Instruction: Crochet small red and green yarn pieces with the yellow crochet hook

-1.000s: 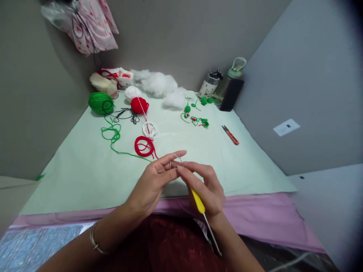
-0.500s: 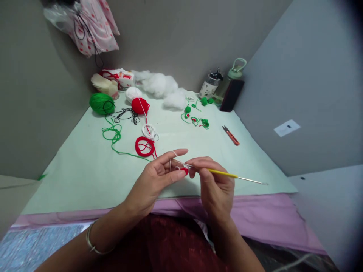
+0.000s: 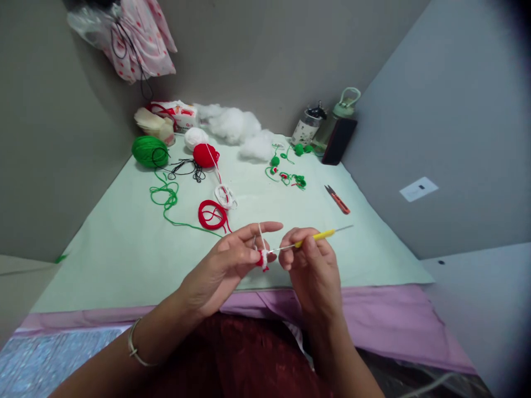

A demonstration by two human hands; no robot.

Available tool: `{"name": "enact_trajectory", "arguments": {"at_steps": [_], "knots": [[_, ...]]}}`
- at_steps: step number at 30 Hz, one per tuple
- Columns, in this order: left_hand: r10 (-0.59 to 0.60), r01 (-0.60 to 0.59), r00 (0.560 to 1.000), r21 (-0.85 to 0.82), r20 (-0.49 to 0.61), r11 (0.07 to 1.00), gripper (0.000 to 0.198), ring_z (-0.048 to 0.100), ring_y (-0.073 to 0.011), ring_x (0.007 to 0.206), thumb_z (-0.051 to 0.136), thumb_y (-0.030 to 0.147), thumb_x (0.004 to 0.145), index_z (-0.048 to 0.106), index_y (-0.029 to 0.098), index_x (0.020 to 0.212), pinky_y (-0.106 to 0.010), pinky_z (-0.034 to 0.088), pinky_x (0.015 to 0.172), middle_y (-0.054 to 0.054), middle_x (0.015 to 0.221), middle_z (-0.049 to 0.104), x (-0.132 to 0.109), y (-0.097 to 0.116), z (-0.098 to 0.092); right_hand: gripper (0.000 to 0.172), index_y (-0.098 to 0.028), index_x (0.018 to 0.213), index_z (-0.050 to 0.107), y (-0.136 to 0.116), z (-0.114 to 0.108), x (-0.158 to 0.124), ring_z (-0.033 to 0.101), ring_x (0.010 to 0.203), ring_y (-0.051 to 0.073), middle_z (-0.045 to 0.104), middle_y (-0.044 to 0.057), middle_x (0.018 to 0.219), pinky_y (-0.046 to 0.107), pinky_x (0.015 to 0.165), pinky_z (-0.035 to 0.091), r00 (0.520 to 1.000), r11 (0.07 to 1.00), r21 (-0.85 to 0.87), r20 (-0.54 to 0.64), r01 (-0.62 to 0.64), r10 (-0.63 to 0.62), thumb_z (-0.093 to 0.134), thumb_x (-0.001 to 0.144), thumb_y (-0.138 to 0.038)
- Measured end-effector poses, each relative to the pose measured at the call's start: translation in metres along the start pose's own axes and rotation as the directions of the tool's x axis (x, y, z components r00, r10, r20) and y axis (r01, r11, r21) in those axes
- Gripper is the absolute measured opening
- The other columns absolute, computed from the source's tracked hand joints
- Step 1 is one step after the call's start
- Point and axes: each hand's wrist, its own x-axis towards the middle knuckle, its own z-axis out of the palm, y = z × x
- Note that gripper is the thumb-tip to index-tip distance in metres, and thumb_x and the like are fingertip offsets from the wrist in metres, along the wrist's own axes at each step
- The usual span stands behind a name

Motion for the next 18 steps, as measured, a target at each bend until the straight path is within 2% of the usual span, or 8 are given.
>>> {"name": "enact_trajectory", "arguments": {"at_steps": [2,4,6,8,11,15,18], "knots": [[0.051,-0.048,0.998,0.079,-0.033,0.996,0.044,0.065,-0.0169,0.089,0.086,0.023,0.080,0.082,0.025,0.123,-0.032,0.048,0.095,-0.001,0.090,0.071,0.000,-0.003,0.002,0.020,-0.025,0.091,0.080,0.001,0.000,-0.002,0.061,0.060,0.011,0.073,0.000,0.080,0.024,0.057,0.053,0.999,0.999,-0.038,0.022,0.030,-0.029,0.073,0.099,-0.042],[0.085,-0.075,0.995,0.152,-0.060,0.986,0.042,0.068,-0.0164,0.094,0.089,0.023,0.082,0.082,0.030,0.122,-0.031,0.049,0.096,-0.001,0.094,0.074,0.000,-0.007,0.003,0.015,-0.027,0.096,0.082,0.004,0.000,-0.005,0.070,0.078,0.015,0.078,0.003,0.091,0.028,0.069,0.057,0.992,0.982,-0.145,0.055,0.120,-0.113,0.071,0.101,-0.037],[0.106,-0.089,0.991,0.182,-0.082,0.979,0.042,0.069,-0.0153,0.094,0.091,0.023,0.082,0.082,0.032,0.122,-0.030,0.051,0.095,-0.001,0.096,0.076,0.000,-0.009,0.004,0.014,-0.028,0.101,0.083,0.007,-0.001,-0.008,0.072,0.092,0.018,0.081,0.004,0.099,0.030,0.079,0.058,0.980,0.951,-0.239,0.084,0.197,-0.182,0.070,0.103,-0.031],[0.126,-0.104,0.986,0.182,-0.110,0.978,0.043,0.067,-0.0133,0.090,0.092,0.023,0.081,0.082,0.033,0.121,-0.027,0.052,0.091,0.001,0.092,0.074,0.000,-0.010,0.003,0.015,-0.029,0.104,0.083,0.008,-0.003,-0.010,0.070,0.087,0.016,0.081,0.003,0.101,0.030,0.078,0.057,0.978,0.947,-0.248,0.077,0.205,-0.191,0.067,0.104,-0.029],[0.122,-0.099,0.984,0.176,-0.131,0.979,0.041,0.065,-0.0117,0.088,0.093,0.022,0.079,0.084,0.031,0.118,-0.024,0.053,0.088,0.002,0.089,0.071,-0.001,-0.008,0.001,0.016,-0.028,0.102,0.081,0.005,-0.004,-0.009,0.067,0.073,0.011,0.081,0.001,0.098,0.027,0.073,0.057,0.990,0.978,-0.156,0.048,0.141,-0.135,0.066,0.105,-0.031],[0.103,-0.079,0.987,0.181,-0.126,0.980,0.040,0.065,-0.0117,0.087,0.091,0.023,0.080,0.084,0.030,0.119,-0.024,0.053,0.088,0.001,0.089,0.070,-0.003,-0.003,0.002,0.018,-0.025,0.098,0.079,-0.002,-0.002,-0.005,0.069,0.069,0.011,0.080,0.001,0.091,0.026,0.070,0.059,0.996,0.997,-0.035,0.049,0.072,-0.070,0.066,0.105,-0.035],[0.107,-0.078,0.984,0.198,-0.141,0.977,0.039,0.063,-0.0118,0.086,0.092,0.024,0.079,0.085,0.029,0.117,-0.024,0.053,0.086,0.001,0.087,0.069,-0.005,-0.001,0.003,0.020,-0.024,0.098,0.077,-0.006,-0.002,-0.005,0.071,0.068,0.012,0.080,0.002,0.090,0.027,0.070,0.060,0.996,0.996,-0.061,0.066,0.069,-0.065,0.061,0.107,-0.033]]}}
